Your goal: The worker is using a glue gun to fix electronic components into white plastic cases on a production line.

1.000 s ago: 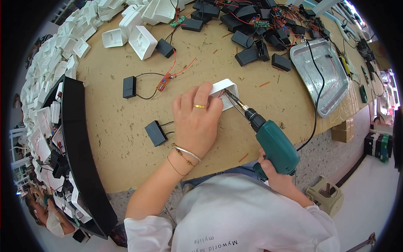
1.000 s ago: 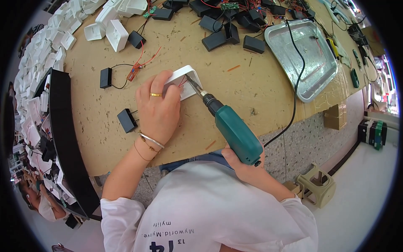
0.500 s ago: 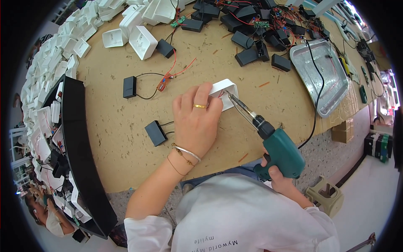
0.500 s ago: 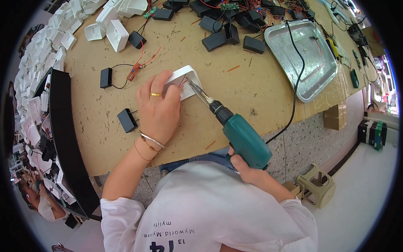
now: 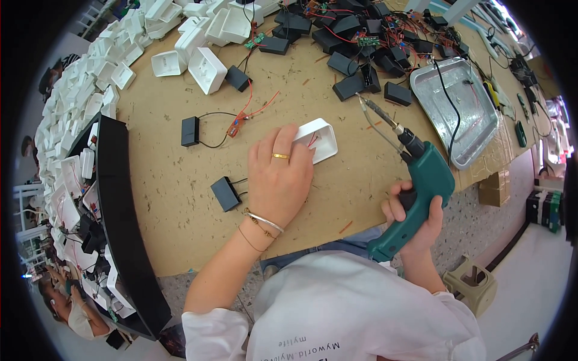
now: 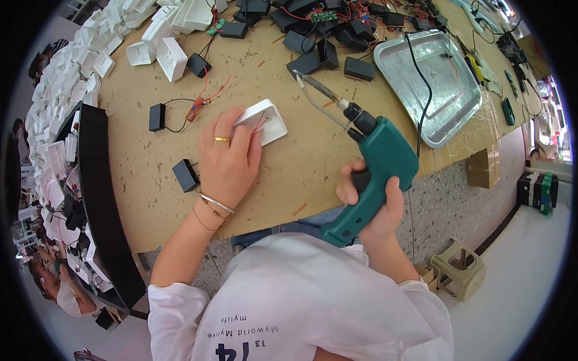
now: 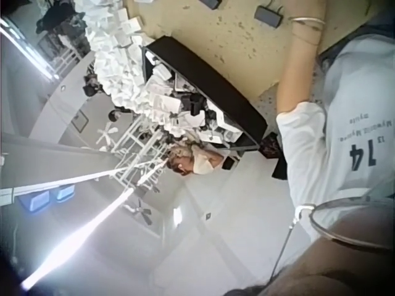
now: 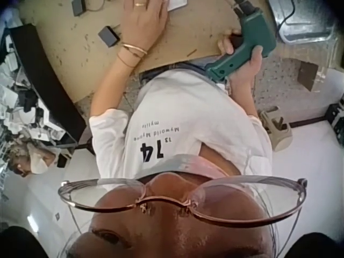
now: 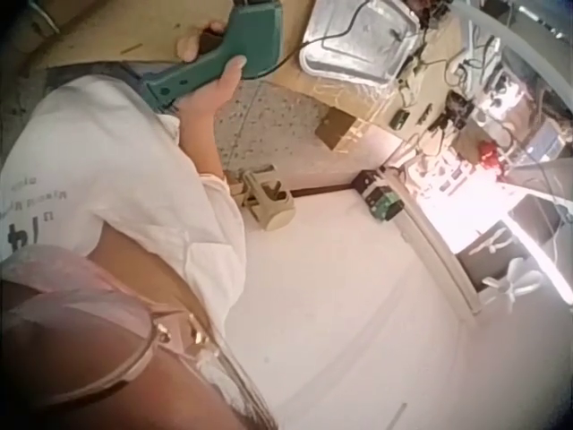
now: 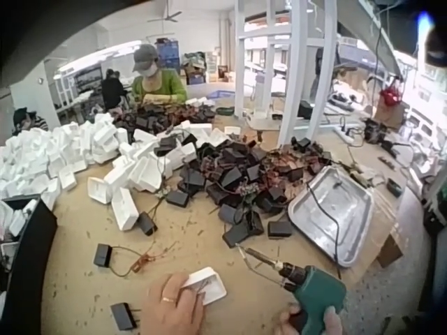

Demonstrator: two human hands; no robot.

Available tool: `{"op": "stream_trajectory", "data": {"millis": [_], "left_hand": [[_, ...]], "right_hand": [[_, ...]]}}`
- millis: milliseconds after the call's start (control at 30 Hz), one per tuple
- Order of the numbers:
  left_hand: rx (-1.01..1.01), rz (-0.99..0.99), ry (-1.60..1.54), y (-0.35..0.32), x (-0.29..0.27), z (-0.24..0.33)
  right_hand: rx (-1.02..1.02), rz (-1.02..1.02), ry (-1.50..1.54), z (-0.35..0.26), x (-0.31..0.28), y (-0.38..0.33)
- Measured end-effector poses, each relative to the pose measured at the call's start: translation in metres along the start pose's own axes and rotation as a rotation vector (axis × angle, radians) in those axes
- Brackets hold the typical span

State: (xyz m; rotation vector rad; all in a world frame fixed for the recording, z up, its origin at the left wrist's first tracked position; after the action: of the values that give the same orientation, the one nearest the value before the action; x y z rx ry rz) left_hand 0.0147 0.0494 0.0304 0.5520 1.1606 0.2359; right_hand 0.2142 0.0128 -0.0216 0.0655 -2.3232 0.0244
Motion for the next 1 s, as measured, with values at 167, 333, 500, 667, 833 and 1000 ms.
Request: {"op": "stream_trajectory", "data": {"millis": [167,333,500,667,833,1000], "left_hand": [[-0.091,-0.009,-0.138,-0.002,-0.011,-0.006],[-0.164,-0.145,-0.057,-0.007,-0.024,-0.017],[-0.394,-0.207,-0.197,-0.013,-0.037,-0.050],[-0.566,0.289,-0.293,0.010,-0.186,-0.126],[-0.738,0.602,0.458,-0.012,-0.358,-0.253],[-1.108,0.405,0.814,-0.070,-0.426,-0.377]], "right_hand": [[0.049,0.064,0.137,0.005,-0.006,0.009],[0.081,0.052,0.169,0.007,-0.004,0.007],[0.069,0.035,0.171,0.009,-0.010,0.008],[0.055,0.001,0.162,0.004,-0.006,0.007],[0.078,-0.005,0.156,0.007,-0.002,0.008],[0.079,0.038,0.135,0.005,-0.001,0.008]]}}
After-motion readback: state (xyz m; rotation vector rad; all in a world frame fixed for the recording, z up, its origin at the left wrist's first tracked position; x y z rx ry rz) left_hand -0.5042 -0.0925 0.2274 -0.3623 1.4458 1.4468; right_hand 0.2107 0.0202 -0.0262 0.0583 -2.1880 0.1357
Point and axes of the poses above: each hand's wrist, its own y-axis towards the middle knuckle, its own x-axis out of the palm, z = x × y, the point moved 8 cm from there along y, towards the middle knuckle, and after that the axes turned 7 degrees about -x, right-handed, at the moved point
